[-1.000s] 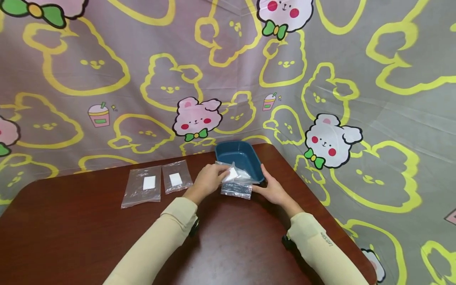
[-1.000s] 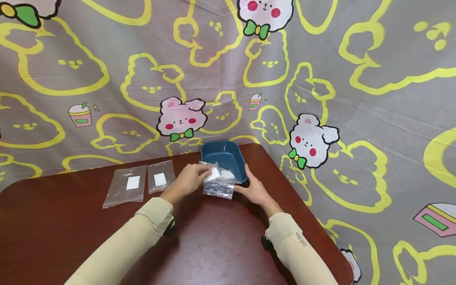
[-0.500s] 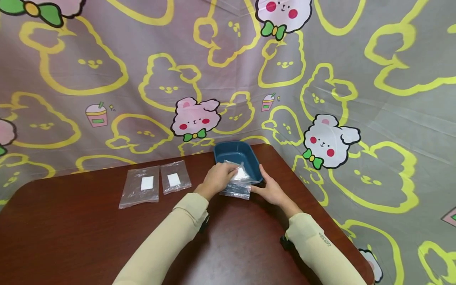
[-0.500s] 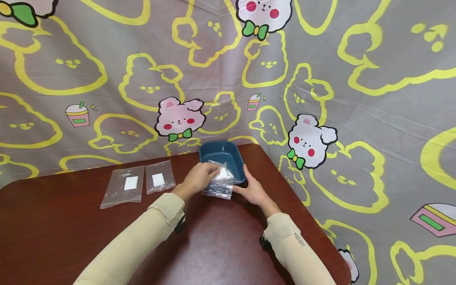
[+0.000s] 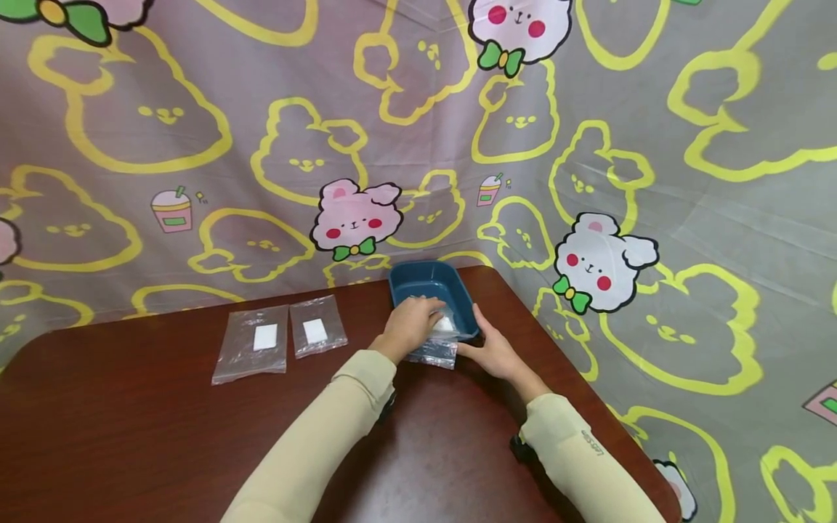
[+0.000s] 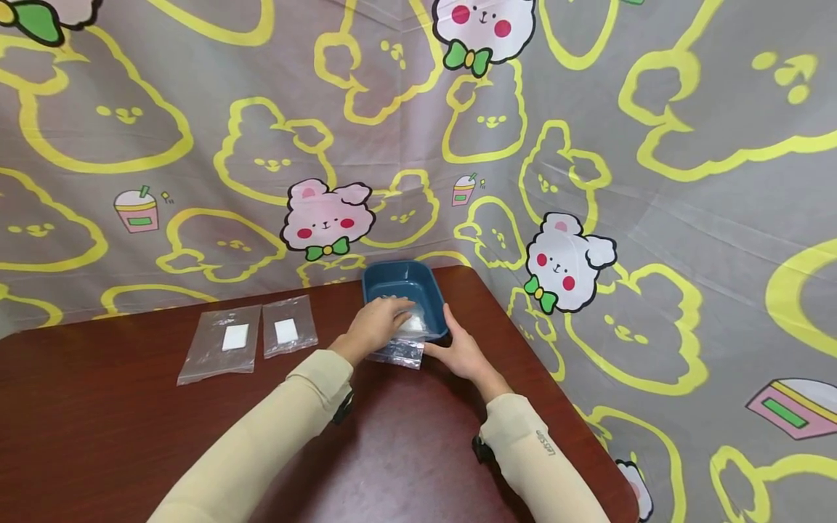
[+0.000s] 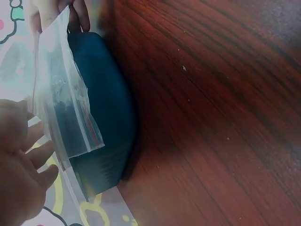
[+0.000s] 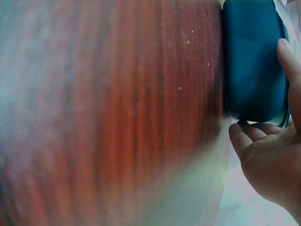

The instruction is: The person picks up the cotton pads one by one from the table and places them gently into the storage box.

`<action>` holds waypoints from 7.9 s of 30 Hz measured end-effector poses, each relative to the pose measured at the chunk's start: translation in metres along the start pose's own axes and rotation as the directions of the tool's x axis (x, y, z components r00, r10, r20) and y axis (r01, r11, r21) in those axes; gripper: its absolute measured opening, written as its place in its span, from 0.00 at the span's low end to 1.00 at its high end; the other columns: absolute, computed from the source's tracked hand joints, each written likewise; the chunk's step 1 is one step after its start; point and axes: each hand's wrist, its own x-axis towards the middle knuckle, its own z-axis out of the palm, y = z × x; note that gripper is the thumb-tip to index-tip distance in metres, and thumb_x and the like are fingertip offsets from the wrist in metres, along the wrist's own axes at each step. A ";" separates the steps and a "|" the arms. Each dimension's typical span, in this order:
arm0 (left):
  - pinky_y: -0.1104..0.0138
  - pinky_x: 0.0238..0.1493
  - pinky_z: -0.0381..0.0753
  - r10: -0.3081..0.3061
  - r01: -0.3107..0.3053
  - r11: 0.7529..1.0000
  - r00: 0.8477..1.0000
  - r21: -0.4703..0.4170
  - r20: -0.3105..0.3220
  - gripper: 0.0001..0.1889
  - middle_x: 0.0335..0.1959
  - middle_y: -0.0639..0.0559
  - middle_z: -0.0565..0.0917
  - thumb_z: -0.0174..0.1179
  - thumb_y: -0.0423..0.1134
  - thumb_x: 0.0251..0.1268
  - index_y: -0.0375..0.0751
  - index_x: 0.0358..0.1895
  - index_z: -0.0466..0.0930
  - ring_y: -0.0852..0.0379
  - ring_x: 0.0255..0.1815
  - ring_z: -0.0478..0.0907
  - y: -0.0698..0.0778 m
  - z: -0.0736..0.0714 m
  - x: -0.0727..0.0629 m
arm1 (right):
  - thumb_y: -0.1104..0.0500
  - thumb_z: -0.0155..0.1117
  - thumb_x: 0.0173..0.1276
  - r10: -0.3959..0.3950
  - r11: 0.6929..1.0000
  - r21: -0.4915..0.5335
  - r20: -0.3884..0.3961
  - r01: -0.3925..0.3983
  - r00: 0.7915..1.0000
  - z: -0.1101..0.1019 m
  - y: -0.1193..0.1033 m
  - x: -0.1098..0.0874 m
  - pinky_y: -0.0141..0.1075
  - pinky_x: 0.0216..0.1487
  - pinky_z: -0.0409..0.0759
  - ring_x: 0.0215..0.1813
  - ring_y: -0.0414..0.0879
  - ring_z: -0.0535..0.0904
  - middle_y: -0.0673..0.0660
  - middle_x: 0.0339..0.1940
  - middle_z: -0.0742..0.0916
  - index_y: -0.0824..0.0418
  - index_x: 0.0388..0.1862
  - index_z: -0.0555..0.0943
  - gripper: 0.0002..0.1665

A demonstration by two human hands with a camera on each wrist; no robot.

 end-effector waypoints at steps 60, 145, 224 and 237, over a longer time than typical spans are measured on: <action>0.37 0.67 0.62 -0.379 0.371 0.925 0.919 -0.082 -0.111 0.29 0.73 0.30 0.64 0.58 0.39 0.75 0.33 0.74 0.65 0.28 0.73 0.59 -0.220 -0.074 -0.191 | 0.47 0.71 0.67 -0.016 1.000 -0.021 0.077 0.018 0.997 -0.004 -0.004 -0.007 0.59 0.70 0.64 0.74 0.65 0.65 0.69 0.79 0.62 0.59 0.84 0.39 0.62; 0.40 0.32 0.77 -0.339 0.367 0.930 0.867 0.008 -0.365 0.12 0.40 0.31 0.86 0.64 0.36 0.69 0.38 0.51 0.88 0.29 0.36 0.83 -0.197 -0.127 -0.187 | 0.50 0.73 0.67 -0.017 1.000 -0.011 0.068 0.018 0.998 -0.004 -0.007 -0.006 0.59 0.71 0.63 0.72 0.64 0.68 0.70 0.75 0.67 0.60 0.84 0.42 0.61; 0.51 0.36 0.83 -0.119 0.125 0.992 0.980 0.028 -0.162 0.09 0.36 0.50 0.88 0.59 0.40 0.75 0.55 0.48 0.89 0.48 0.37 0.85 -0.021 -0.035 -0.037 | 0.52 0.73 0.67 -0.013 1.000 0.003 0.049 0.013 0.999 -0.007 -0.011 -0.007 0.56 0.71 0.65 0.72 0.61 0.69 0.67 0.75 0.68 0.58 0.84 0.42 0.60; 0.57 0.34 0.83 -0.080 0.091 0.989 0.992 0.114 -0.102 0.14 0.39 0.54 0.89 0.57 0.36 0.73 0.58 0.50 0.89 0.55 0.34 0.84 -0.005 -0.015 -0.020 | 0.56 0.73 0.67 -0.033 0.999 0.011 0.035 0.032 0.999 -0.003 -0.009 -0.007 0.54 0.69 0.68 0.71 0.61 0.71 0.70 0.75 0.68 0.62 0.83 0.42 0.60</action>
